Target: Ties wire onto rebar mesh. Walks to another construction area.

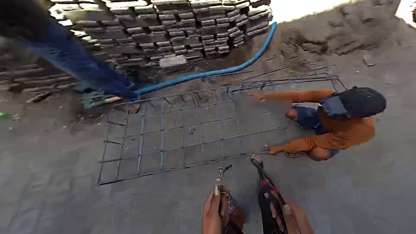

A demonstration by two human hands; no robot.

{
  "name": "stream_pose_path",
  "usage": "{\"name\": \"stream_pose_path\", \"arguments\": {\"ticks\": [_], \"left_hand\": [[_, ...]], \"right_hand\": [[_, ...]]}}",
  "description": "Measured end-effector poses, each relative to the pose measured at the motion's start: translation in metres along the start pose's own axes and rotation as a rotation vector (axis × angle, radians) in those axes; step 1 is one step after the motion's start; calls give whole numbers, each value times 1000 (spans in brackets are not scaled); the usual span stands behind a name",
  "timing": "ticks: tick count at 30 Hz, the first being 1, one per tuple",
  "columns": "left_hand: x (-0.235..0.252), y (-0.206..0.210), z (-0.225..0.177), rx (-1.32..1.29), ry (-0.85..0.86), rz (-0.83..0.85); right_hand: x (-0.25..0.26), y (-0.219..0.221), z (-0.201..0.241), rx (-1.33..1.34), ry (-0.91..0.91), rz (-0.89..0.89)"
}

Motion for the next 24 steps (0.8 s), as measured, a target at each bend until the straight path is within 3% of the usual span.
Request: {"name": "stream_pose_path", "arguments": {"ticks": [5,9,12,15,17,21,22,24], "left_hand": [[-24,40,-57,2,103,-47],[-12,46,-77,85,191,-67],[0,57,-91,61,235,-89],[14,72,-108,29,257,-89],[29,75,-119,33,265,-112],[51,79,-135,20,271,-165],[56,82,-140,29,277,-171],[60,88,-148,44,266,-175]], "right_hand": [[15,-16,68,-265,-98,-22],[29,-26,109,-92,-362,-111],[54,-10,95,-53,-448,-136],[89,-3,80,-322,-252,-35],[104,-22,94,-310,-233,-25],[125,-51,126,140,-492,-102],[133,-47,124,137,-562,-113],[144,-31,108,-111,-589,-131]]}}
Point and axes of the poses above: each hand's wrist, its own x-axis towards the middle knuckle, its own y-axis out of the palm, z = x × y, the point moved 1 cm from there along x, towards the middle knuckle, and after that the axes turned 8 degrees about -x, right-handed, at the moved point
